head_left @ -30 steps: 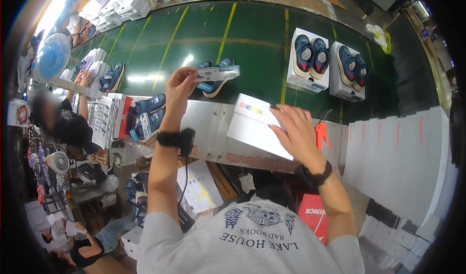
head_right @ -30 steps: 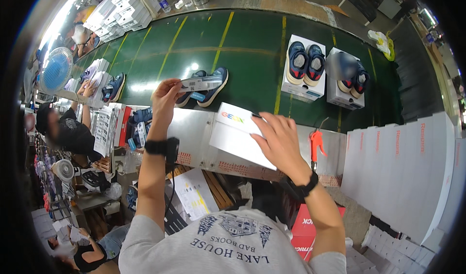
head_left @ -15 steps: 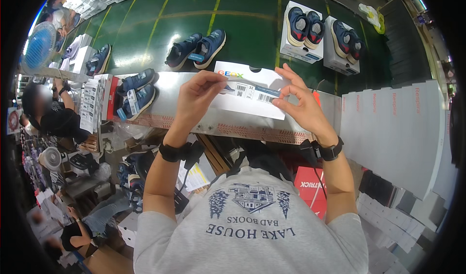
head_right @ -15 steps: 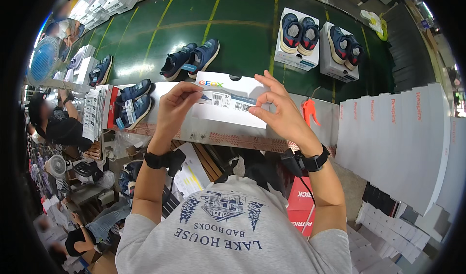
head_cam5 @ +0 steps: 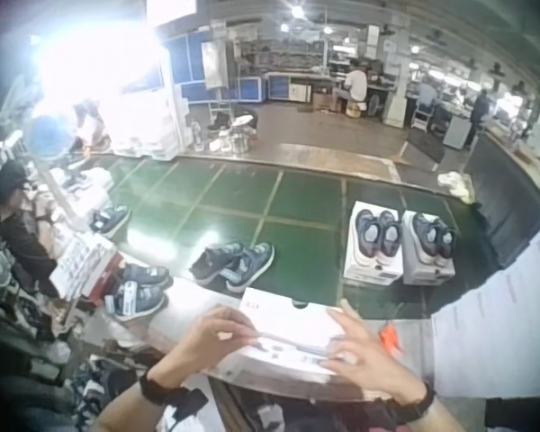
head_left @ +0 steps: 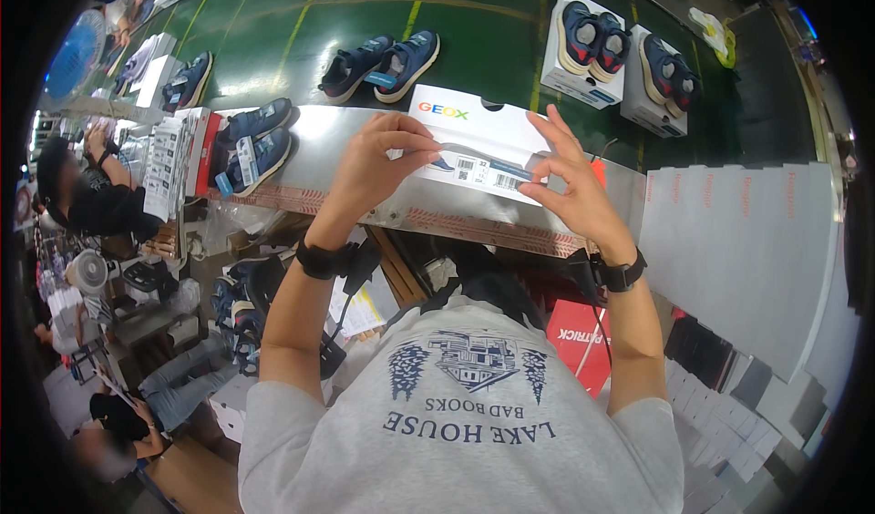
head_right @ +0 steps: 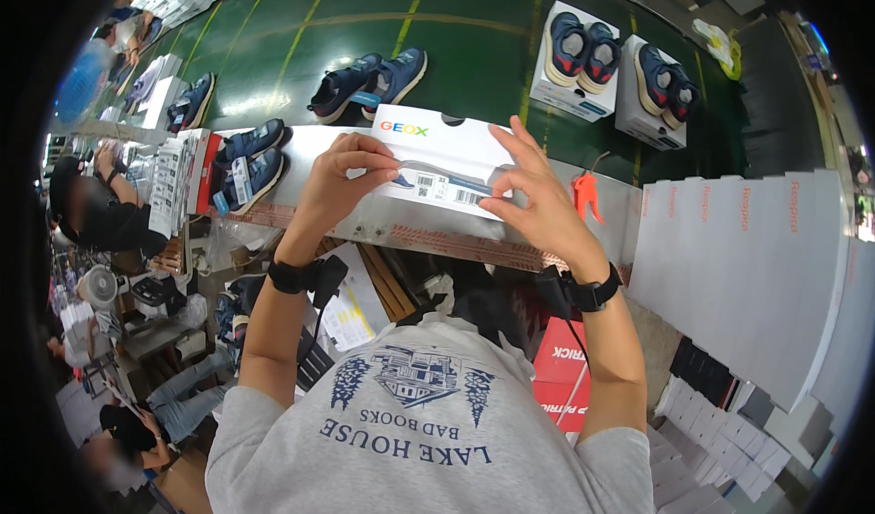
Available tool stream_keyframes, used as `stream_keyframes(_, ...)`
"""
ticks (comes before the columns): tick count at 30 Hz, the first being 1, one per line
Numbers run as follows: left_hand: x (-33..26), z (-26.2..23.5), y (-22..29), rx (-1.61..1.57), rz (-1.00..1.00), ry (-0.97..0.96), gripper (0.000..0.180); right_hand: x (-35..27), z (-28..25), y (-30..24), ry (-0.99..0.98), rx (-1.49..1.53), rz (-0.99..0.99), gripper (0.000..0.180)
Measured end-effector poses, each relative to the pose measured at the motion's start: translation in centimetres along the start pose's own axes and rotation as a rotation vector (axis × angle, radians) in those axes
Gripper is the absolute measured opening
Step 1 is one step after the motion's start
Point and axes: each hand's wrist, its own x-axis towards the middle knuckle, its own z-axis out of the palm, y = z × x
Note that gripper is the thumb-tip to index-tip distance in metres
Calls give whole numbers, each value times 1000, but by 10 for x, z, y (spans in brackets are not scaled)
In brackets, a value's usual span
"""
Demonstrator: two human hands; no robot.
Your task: Inspecting shoes on a factory line, applying tags/stickers to boxes, and stacking boxed shoes.
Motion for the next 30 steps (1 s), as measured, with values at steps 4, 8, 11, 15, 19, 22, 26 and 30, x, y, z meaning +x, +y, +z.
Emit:
stream_keyframes(4,-1,-2,1,-26,-43,-23,15,1,4,-2,19,-25,10,19)
stream_keyframes(8,-1,-3,-2,-27,-48,-12,15,4,6,-2,24,-29,18,19)
stream_keyframes(11,0,-3,-4,-22,-53,-14,14,5,8,-2,32,5,41,19)
stream_keyframes(15,0,-3,-10,6,15,-22,16,8,9,3,76,-61,-39,22)
stream_keyframes(19,-2,2,-1,80,78,31,26,18,21,-4,208,-179,-21,43)
stream_keyframes(22,-5,15,12,213,118,229,29,22,23,20,225,-195,-57,46)
stream_keyframes(26,-26,89,36,445,475,-195,52,24,35,24,263,-300,-106,40)
stream_keyframes(30,-26,90,34,589,433,-155,56,29,36,31,303,-313,-107,38)
